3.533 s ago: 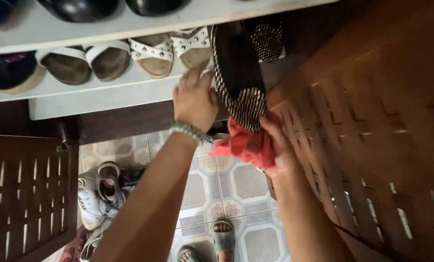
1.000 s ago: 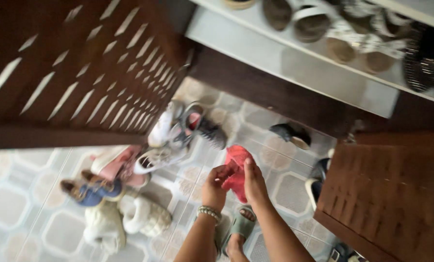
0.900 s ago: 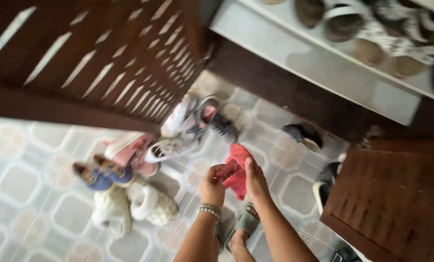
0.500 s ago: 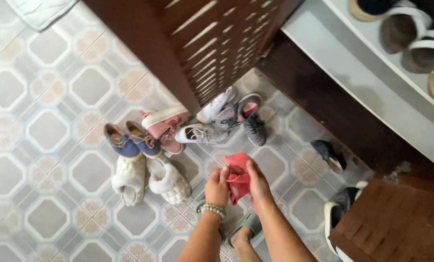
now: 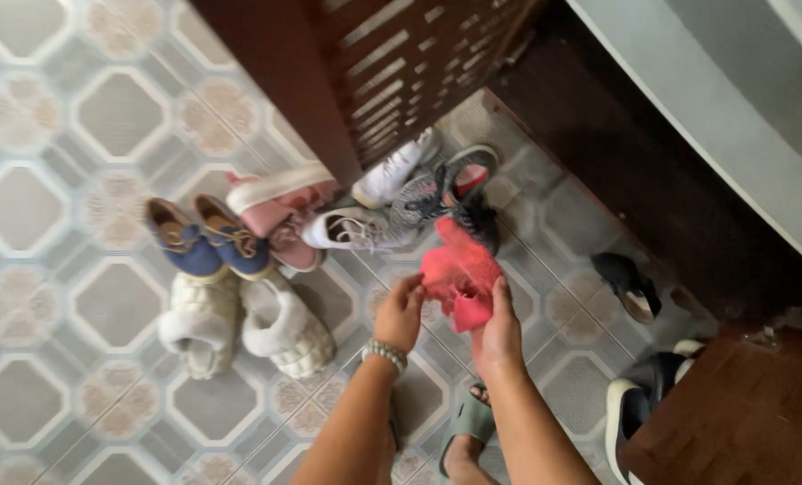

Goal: Cleaning various shoes with a cloth and organizing them in a shoe cabinet

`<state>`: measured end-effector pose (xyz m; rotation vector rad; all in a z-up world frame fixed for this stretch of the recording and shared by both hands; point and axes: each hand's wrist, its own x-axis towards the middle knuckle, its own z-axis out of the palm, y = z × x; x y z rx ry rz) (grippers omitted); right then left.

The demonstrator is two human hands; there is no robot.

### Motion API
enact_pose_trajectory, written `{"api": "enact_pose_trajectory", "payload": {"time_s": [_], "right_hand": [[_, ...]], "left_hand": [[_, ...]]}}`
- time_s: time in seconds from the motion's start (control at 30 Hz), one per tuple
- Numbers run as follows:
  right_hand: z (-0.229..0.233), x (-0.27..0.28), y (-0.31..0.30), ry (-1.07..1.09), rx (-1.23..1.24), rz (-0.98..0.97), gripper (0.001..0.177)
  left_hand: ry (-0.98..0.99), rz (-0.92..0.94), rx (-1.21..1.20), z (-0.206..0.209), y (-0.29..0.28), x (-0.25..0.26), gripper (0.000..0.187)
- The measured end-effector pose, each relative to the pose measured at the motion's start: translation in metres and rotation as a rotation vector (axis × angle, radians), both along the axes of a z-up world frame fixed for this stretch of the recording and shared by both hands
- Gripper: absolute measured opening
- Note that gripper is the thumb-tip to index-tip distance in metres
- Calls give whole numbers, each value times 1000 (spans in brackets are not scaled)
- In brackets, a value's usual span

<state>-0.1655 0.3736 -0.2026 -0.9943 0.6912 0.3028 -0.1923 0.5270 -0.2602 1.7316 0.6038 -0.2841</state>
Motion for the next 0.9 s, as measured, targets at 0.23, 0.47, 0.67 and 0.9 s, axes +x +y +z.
{"api": "enact_pose_trajectory", "payload": {"time_s": [0.23, 0.47, 0.67, 0.9], "right_hand": [[-84, 30, -42, -81, -116, -87, 61], [-148, 100, -49, -182, -174, -93, 60], [-183, 165, -67, -317, -237, -77, 59], [-170, 218, -93, -291, -236, -63, 54]], "left_hand": [[-193, -124, 324, -66, -10, 81, 46], [-226, -620, 753, -83, -29, 169, 50], [-385, -1071, 1246, -144, -51, 232, 54], [-289, -1739, 1326, -146, -68, 254, 41]]}}
